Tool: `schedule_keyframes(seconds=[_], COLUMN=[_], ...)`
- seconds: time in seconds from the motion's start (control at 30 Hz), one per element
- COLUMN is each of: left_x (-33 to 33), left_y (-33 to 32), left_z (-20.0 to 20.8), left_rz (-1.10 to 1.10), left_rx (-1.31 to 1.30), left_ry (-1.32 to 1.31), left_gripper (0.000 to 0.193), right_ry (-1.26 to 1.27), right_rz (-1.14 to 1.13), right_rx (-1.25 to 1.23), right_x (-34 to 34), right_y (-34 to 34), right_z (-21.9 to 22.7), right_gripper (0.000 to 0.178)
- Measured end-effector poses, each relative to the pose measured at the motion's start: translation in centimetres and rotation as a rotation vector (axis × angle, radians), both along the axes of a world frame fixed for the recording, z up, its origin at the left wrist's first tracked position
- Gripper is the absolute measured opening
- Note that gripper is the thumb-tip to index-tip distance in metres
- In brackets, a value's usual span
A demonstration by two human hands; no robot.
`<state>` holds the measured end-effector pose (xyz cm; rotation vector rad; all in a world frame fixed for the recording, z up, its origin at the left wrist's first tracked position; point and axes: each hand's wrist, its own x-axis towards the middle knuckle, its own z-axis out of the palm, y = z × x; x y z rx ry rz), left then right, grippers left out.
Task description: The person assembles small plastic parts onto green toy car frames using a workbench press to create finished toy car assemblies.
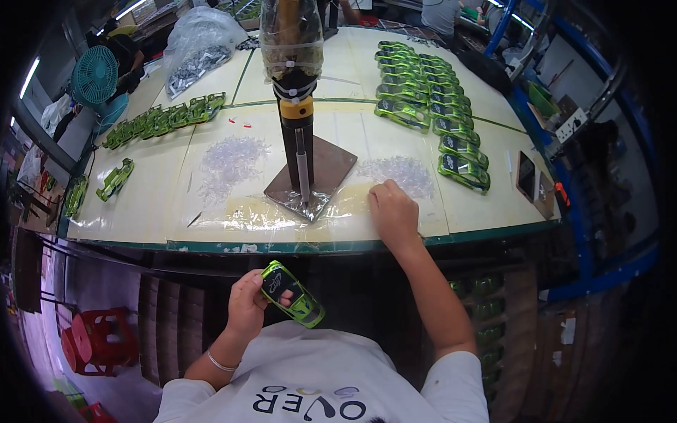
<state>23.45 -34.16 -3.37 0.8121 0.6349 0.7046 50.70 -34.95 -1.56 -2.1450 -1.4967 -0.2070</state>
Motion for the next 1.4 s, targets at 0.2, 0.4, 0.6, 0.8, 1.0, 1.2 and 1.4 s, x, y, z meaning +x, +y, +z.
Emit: schedule_keyframes(seconds=[0.2,0.4,0.6,0.8,1.0,1.2,1.4], left_x=[-0.1,-0.2,0.0,0.1,-0.1,0.5,1.0], left_y=[-0.1,-0.4,-0.6,-0.8,-0.6,-0.8,-0.9], left_z=[0.0,-0.1,0.2,0.3,0.3,0.8,1.4], left_rz=[0.004,0.0,-0.017,-0.023,-0.029,-0.057,-0.121], left_rx=[0.007,0.014,0.027,0.035,0.047,0.047,0.103], left_ry=[0.002,-0.003,0.0,0.017,0.024,0.037,0.034], left_gripper=[0.025,0.025,0.025,0.026,0.025,0.025,0.024], right_ry=[-0.09,-0.06,0.251,0.382,0.512,0.56,1.229], right_rz=[0.003,0.007,-0.078,-0.009,0.037,0.108,0.371], right_rx=[0.023,-0.05,-0.277,-0.294,-0.227,-0.16,-0.097], right_x=[0.1,0.4,1.5,1.7,1.3,1.0,-4.2], right_y=[-0.7,-1.2,-0.3,-0.5,-1.3,-2.3,-5.3], right_z=[-0.3,0.7,1.6,1.3,1.2,1.5,3.4], right_gripper=[0.011,0.012,0.015,0.017,0.015,0.01,0.006])
